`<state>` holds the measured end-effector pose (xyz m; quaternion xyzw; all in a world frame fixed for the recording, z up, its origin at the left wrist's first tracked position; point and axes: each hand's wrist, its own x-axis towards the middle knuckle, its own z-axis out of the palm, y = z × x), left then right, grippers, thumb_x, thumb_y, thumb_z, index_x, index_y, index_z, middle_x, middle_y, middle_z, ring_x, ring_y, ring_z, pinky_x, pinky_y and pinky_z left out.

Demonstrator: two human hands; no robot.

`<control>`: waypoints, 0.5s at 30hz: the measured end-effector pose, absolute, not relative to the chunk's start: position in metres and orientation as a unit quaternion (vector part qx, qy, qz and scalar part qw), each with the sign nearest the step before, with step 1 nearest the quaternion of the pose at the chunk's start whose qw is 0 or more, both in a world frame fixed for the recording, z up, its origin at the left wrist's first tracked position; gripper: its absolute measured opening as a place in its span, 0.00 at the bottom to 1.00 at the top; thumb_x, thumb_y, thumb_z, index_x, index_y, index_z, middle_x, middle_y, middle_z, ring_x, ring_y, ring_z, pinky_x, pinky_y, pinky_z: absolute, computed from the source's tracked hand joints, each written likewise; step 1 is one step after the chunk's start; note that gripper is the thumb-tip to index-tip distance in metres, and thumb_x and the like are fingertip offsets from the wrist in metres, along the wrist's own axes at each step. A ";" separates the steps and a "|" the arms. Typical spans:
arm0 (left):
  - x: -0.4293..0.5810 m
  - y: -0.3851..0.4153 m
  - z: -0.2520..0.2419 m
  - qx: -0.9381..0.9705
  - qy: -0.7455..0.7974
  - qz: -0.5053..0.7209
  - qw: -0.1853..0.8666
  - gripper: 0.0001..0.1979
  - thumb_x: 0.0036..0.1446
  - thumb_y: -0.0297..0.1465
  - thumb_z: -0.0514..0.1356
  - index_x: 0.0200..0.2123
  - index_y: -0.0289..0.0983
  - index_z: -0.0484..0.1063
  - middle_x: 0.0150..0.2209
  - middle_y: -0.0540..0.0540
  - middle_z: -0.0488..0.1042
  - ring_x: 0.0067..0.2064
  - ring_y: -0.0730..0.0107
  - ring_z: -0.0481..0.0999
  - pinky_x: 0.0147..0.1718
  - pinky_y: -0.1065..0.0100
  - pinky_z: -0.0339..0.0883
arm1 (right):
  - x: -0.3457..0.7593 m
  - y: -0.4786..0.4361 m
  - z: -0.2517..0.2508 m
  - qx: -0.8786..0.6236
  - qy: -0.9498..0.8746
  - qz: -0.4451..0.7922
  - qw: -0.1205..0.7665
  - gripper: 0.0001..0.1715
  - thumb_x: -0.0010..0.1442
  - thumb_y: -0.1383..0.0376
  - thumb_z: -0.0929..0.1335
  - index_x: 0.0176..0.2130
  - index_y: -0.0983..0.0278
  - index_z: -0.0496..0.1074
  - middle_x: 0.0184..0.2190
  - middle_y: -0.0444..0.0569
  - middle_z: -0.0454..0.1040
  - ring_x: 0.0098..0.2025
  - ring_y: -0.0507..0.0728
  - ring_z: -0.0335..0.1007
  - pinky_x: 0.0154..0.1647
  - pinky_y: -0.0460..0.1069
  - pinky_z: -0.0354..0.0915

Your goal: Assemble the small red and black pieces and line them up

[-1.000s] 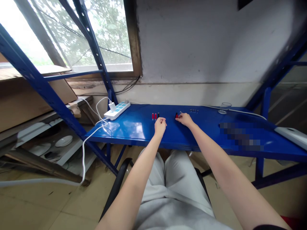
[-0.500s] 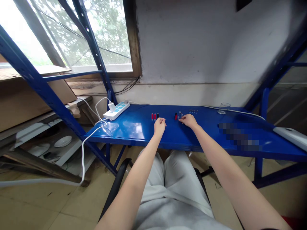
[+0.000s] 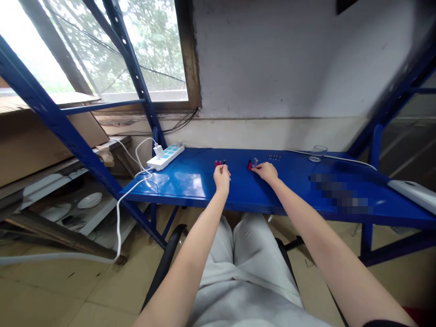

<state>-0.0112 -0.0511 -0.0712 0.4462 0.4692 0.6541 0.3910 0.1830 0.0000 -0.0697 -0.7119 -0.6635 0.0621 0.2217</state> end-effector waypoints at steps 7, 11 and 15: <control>-0.015 -0.049 -0.069 0.357 0.478 0.695 0.401 0.11 0.57 0.38 0.47 0.31 0.37 0.59 0.19 0.55 0.58 0.17 0.82 0.57 0.18 0.77 0.53 | 0.185 0.003 -0.067 -0.707 -0.669 0.082 0.215 0.19 0.51 0.53 0.67 0.36 0.64 0.76 0.36 0.52 0.76 0.35 0.58 0.72 0.27 0.46 0.63; -0.016 -0.047 -0.070 0.328 0.477 0.712 0.396 0.08 0.56 0.34 0.46 0.32 0.37 0.60 0.19 0.55 0.58 0.17 0.82 0.57 0.19 0.77 0.54 | 0.189 0.003 -0.059 -0.696 -0.680 0.122 0.196 0.18 0.46 0.56 0.70 0.34 0.65 0.76 0.37 0.53 0.76 0.37 0.58 0.71 0.30 0.46 0.64; -0.015 -0.047 -0.069 0.326 0.479 0.719 0.383 0.07 0.56 0.32 0.45 0.32 0.37 0.60 0.19 0.54 0.60 0.18 0.80 0.59 0.20 0.76 0.55 | 0.183 -0.012 -0.045 -0.709 -0.664 0.142 0.191 0.12 0.48 0.59 0.69 0.31 0.65 0.75 0.29 0.53 0.76 0.32 0.57 0.72 0.30 0.47 0.63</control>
